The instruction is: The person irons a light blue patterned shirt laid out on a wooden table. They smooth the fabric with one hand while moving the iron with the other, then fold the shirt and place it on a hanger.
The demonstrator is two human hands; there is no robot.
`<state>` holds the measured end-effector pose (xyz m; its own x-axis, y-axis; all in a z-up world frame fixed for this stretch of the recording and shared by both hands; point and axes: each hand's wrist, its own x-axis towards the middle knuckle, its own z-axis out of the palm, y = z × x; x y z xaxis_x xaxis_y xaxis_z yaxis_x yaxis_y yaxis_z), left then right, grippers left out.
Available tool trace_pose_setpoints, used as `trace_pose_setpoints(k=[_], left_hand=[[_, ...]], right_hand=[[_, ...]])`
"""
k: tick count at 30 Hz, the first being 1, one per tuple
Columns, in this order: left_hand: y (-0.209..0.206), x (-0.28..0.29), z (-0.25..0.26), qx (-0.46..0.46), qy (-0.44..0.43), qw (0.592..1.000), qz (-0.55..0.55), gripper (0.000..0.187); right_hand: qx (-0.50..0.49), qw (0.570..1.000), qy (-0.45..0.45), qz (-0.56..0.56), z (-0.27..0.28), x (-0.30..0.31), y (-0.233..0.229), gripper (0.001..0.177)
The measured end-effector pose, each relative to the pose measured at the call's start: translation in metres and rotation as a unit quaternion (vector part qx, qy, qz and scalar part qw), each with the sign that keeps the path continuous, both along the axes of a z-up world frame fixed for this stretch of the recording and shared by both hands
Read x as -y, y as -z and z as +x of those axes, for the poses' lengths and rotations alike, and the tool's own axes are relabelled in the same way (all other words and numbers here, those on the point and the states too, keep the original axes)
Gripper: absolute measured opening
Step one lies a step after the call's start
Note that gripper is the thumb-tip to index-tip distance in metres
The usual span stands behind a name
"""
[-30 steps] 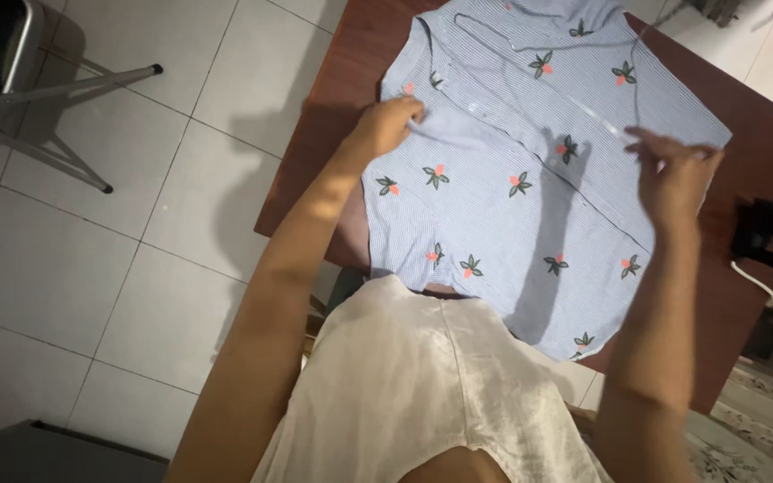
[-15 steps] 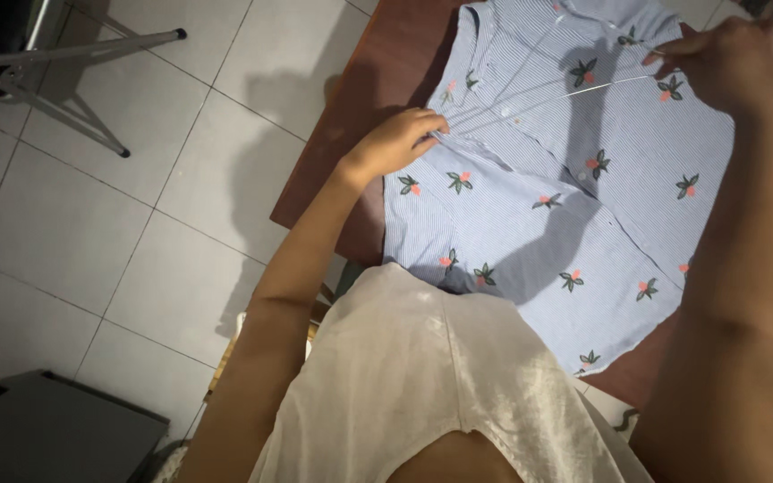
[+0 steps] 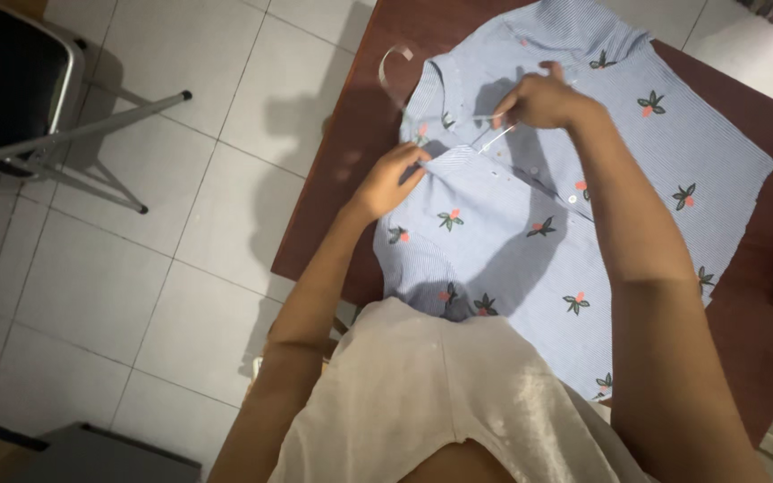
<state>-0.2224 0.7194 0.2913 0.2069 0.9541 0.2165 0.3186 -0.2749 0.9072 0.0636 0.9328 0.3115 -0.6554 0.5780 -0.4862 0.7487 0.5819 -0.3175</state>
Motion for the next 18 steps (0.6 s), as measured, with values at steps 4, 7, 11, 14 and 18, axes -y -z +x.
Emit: trace_pose_setpoints(k=[4, 7, 11, 14, 18], left_hand=[[0.006, 0.005, 0.006, -0.013, -0.127, 0.991, 0.034, 0.026], [0.005, 0.004, 0.015, -0.059, -0.279, 0.957, 0.046, 0.044], [0.008, -0.001, 0.023, -0.152, -0.339, 0.924, 0.087, 0.055], [0.023, -0.015, 0.025, -0.277, -0.250, 0.911, 0.173, 0.052], [0.051, -0.030, 0.032, -0.255, -0.237, 0.930, 0.120, 0.028]], right_hand=[[0.018, 0.999, -0.020, -0.019, -0.019, 0.004, -0.003, 0.023], [0.014, 0.999, -0.047, 0.004, -0.036, 0.009, -0.003, 0.020], [0.007, 0.997, -0.056, 0.046, -0.059, 0.018, 0.002, 0.013], [-0.083, 0.985, -0.071, 0.132, -0.071, 0.027, 0.007, 0.013], [-0.166, 0.953, 0.011, 0.253, -0.077, 0.046, 0.016, 0.036]])
